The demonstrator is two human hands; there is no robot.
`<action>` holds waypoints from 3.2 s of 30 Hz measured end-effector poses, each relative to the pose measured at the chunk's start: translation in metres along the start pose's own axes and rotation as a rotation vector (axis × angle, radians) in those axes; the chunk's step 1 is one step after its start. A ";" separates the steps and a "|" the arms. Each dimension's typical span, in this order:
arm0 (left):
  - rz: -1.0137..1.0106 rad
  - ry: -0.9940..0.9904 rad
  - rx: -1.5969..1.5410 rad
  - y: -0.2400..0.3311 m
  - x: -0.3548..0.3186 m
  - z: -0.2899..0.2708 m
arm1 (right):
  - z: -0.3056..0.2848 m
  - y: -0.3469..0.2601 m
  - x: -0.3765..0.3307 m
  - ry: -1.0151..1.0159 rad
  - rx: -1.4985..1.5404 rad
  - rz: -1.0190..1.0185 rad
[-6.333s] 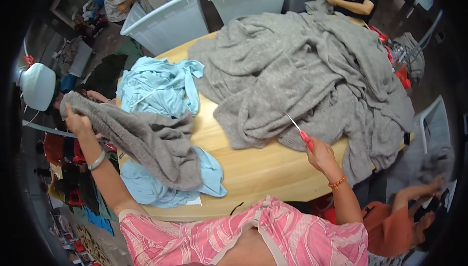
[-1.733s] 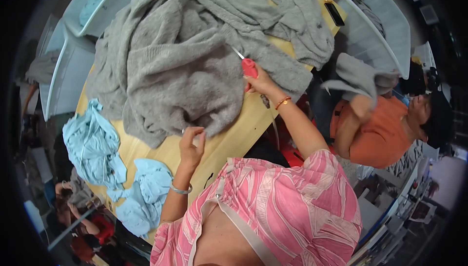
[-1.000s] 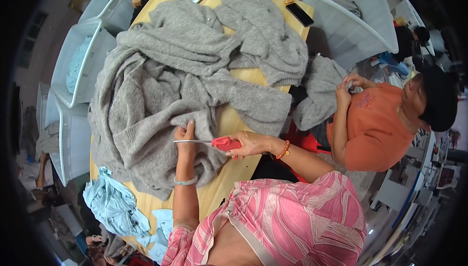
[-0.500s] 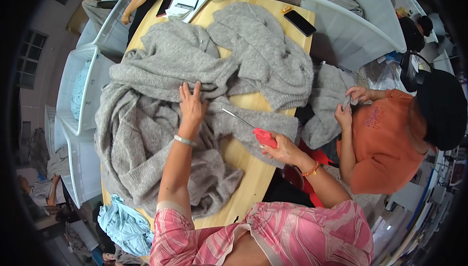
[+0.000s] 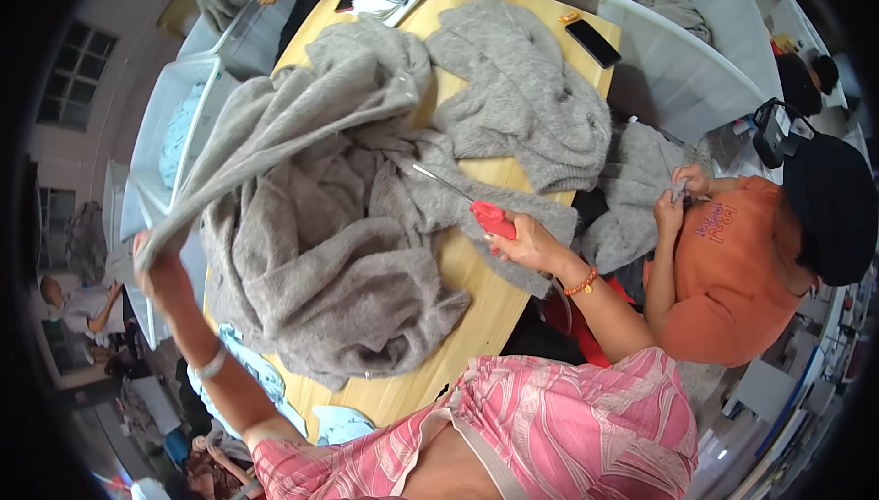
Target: The recorder is using scissors to trim excess loose threads from knitted sweaters at a factory workbench.
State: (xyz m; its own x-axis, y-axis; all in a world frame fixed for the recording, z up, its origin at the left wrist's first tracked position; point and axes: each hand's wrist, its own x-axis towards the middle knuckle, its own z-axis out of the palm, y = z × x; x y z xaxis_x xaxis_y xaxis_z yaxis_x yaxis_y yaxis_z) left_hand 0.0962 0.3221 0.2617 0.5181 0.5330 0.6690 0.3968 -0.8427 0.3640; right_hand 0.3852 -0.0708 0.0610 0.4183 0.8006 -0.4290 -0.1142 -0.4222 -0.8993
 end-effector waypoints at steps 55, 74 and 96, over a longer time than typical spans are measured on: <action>-0.108 -0.651 -0.069 0.093 -0.129 0.308 | 0.014 -0.038 -0.005 0.113 -0.660 -0.180; 0.043 -0.811 0.062 0.052 -0.224 0.203 | 0.035 -0.044 -0.034 -0.233 -0.868 -0.159; -1.771 0.802 -1.008 -0.040 -0.364 -0.035 | 0.135 -0.074 -0.073 -0.358 -0.762 -0.360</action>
State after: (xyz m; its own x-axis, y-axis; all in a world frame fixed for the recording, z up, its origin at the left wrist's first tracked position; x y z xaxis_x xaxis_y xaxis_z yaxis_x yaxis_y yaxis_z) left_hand -0.1345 0.1589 0.0263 -0.2744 0.6709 -0.6890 -0.5814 0.4549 0.6745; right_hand 0.2419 -0.0402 0.1477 -0.0057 0.9686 -0.2484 0.6477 -0.1857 -0.7389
